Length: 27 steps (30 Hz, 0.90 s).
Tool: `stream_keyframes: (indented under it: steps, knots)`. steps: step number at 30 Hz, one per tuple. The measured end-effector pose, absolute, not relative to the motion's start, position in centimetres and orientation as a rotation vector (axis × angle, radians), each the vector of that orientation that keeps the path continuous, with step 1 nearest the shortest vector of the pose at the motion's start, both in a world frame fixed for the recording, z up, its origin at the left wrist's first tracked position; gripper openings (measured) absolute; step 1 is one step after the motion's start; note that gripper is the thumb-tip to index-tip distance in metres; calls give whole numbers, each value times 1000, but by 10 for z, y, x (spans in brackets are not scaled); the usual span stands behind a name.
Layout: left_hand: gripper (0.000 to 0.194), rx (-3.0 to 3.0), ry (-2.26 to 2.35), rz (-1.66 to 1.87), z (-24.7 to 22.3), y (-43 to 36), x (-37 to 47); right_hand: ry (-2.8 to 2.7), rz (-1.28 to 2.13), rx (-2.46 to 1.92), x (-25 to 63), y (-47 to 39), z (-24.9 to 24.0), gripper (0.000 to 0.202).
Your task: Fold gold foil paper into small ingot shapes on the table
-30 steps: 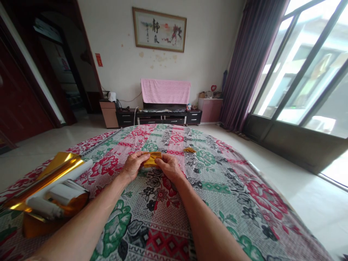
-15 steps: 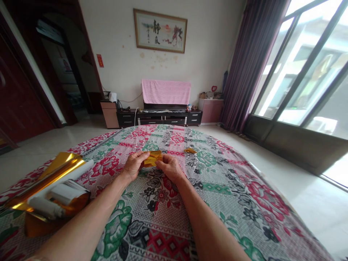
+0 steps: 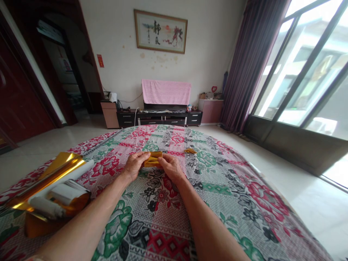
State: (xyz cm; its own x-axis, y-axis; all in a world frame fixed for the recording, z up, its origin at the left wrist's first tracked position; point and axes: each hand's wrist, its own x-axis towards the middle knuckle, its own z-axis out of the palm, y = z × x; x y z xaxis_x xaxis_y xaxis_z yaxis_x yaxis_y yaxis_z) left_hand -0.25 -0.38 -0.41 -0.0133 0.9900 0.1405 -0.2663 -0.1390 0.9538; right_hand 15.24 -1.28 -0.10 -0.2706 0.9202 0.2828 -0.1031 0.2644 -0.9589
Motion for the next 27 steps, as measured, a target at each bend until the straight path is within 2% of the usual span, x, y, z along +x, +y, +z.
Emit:
stream_keyframes:
  steps: [3, 7, 9, 14, 20, 27]
  knots:
    - [25, 1090, 959, 1456, -4, -3, -3, -1481, 1277, -761, 153, -12, -1, 26]
    - [24, 1127, 1018, 1508, -5, -1, -4, -1385, 1258, -820, 153, -10, -5, 50]
    - [24, 1173, 1049, 1505, -5, -1, -5, -1357, 1243, -813, 153, -9, -6, 55]
    - [26, 1269, 1038, 1402, -6, -3, -4, -1368, 1222, -793, 152, -8, -7, 38]
    - [28, 1348, 1068, 1370, -10, -2, -3, -1306, 1203, -785, 151, -5, -12, 41]
    - [29, 1365, 1073, 1359, -10, -2, -4, -1333, 1241, -786, 150, -9, -7, 23]
